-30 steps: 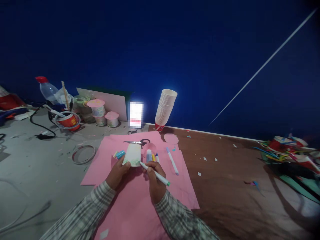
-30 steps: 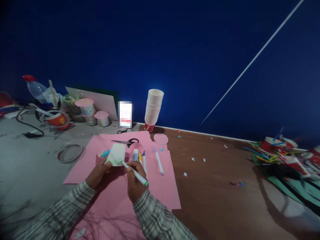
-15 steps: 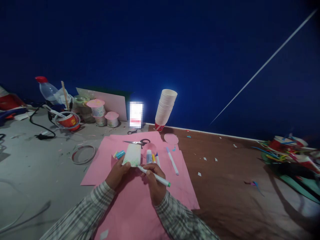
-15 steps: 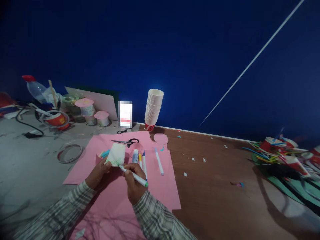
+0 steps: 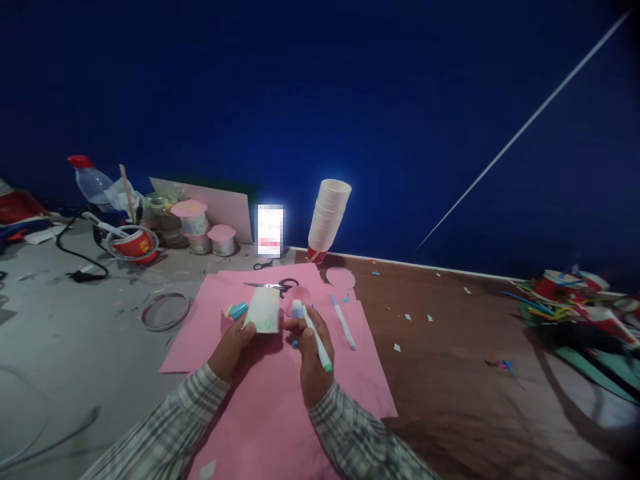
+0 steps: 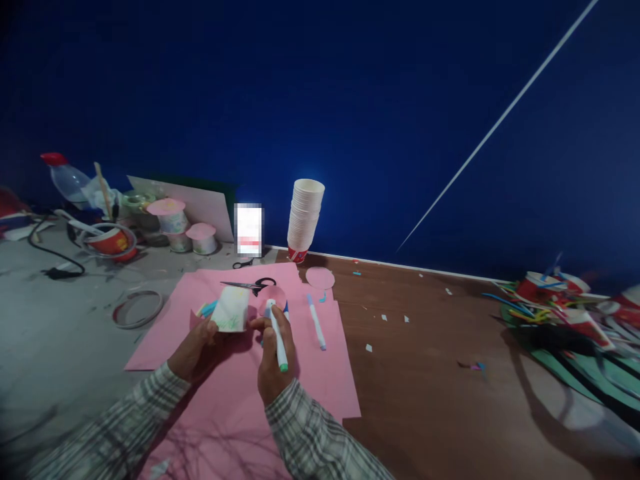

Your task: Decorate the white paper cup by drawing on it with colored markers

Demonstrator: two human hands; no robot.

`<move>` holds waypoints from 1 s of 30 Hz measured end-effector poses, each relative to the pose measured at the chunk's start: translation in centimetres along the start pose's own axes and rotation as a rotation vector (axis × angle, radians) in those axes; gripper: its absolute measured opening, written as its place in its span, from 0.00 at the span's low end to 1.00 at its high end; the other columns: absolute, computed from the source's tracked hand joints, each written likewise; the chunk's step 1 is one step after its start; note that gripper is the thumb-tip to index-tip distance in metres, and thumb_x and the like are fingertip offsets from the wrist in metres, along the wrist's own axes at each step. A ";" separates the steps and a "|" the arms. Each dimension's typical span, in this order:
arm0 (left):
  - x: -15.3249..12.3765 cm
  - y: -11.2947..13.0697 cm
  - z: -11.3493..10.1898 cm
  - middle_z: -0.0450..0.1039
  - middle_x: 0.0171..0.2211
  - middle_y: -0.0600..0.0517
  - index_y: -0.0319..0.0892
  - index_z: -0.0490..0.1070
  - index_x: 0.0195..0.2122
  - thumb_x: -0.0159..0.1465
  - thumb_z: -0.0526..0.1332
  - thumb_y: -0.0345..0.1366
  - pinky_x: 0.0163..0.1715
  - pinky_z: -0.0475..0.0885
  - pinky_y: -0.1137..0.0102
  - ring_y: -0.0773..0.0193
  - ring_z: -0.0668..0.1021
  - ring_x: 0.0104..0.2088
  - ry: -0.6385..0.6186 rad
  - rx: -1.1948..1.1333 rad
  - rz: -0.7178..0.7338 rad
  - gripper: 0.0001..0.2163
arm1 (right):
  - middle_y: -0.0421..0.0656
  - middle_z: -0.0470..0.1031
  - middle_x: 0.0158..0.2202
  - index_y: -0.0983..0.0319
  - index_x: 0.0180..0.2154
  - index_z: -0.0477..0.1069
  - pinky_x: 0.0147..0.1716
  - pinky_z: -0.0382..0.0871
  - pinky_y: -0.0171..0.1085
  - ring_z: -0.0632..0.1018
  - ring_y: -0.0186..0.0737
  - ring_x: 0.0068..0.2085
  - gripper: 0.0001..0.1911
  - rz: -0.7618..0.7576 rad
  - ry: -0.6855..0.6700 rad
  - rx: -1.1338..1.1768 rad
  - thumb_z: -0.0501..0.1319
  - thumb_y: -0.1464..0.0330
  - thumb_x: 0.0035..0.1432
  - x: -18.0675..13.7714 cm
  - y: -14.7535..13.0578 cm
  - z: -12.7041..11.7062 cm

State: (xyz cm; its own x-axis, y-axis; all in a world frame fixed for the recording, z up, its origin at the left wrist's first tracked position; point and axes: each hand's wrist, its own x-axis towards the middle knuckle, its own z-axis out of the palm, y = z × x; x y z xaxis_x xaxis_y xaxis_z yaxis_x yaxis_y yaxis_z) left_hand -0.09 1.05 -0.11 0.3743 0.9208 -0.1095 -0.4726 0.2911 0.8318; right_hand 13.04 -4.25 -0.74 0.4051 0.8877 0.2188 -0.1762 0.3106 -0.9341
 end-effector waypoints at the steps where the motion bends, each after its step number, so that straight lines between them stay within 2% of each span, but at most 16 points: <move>1: 0.0 0.1 0.1 0.75 0.40 0.44 0.46 0.67 0.46 0.44 0.65 0.50 0.40 0.68 0.45 0.41 0.73 0.41 -0.025 -0.016 -0.022 0.28 | 0.47 0.79 0.35 0.58 0.51 0.64 0.32 0.73 0.47 0.78 0.53 0.38 0.19 -0.009 -0.011 -0.009 0.52 0.63 0.59 0.0 0.1 0.0; 6: -0.2 0.9 0.5 0.74 0.41 0.43 0.42 0.66 0.46 0.45 0.66 0.48 0.47 0.63 0.47 0.43 0.71 0.45 -0.084 -0.053 -0.043 0.28 | 0.46 0.79 0.36 0.58 0.49 0.67 0.41 0.70 0.50 0.78 0.52 0.39 0.16 -0.124 -0.059 -0.117 0.53 0.66 0.59 -0.2 -0.2 0.0; 12: -0.3 0.5 0.7 0.75 0.37 0.46 0.45 0.66 0.46 0.47 0.65 0.48 0.39 0.69 0.50 0.46 0.74 0.40 0.001 -0.050 0.009 0.25 | 0.46 0.80 0.36 0.58 0.47 0.69 0.44 0.70 0.48 0.78 0.52 0.42 0.15 -0.178 -0.084 -0.173 0.54 0.66 0.59 -0.2 -0.8 0.2; 16: -0.3 0.1 0.3 0.76 0.33 0.44 0.42 0.69 0.43 0.46 0.64 0.51 0.35 0.71 0.51 0.46 0.76 0.35 -0.024 -0.058 -0.025 0.26 | 0.45 0.80 0.39 0.57 0.48 0.69 0.47 0.69 0.47 0.77 0.52 0.45 0.16 -0.222 -0.140 -0.245 0.54 0.69 0.58 -0.5 -0.8 0.1; 21: -0.5 0.3 0.5 0.76 0.33 0.45 0.42 0.70 0.41 0.41 0.69 0.47 0.38 0.70 0.52 0.44 0.75 0.38 -0.032 -0.081 -0.020 0.27 | 0.45 0.78 0.44 0.55 0.50 0.68 0.48 0.68 0.46 0.76 0.52 0.46 0.18 -0.261 -0.224 -0.305 0.54 0.71 0.57 -0.9 -1.2 0.0; 25: -0.6 0.4 0.6 0.76 0.34 0.44 0.40 0.69 0.42 0.43 0.69 0.42 0.40 0.70 0.52 0.44 0.75 0.39 -0.003 -0.094 -0.017 0.25 | 0.44 0.77 0.44 0.54 0.50 0.67 0.48 0.68 0.46 0.76 0.52 0.47 0.19 -0.268 -0.297 -0.308 0.53 0.73 0.57 -0.9 -2.5 0.0; 30: -0.4 0.2 0.3 0.75 0.26 0.47 0.40 0.71 0.39 0.45 0.68 0.42 0.38 0.72 0.54 0.46 0.75 0.37 -0.008 -0.128 0.005 0.20 | 0.43 0.78 0.43 0.51 0.50 0.67 0.48 0.68 0.49 0.76 0.54 0.47 0.20 -0.260 -0.305 -0.284 0.53 0.73 0.57 -0.9 -3.2 0.0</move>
State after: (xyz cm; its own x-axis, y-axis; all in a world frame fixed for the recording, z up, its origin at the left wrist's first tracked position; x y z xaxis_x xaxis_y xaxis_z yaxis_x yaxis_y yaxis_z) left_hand -0.11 0.69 0.26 0.3779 0.9204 -0.1003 -0.5721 0.3173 0.7563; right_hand 13.25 -5.99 2.02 0.1147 0.8652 0.4882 0.1652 0.4680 -0.8682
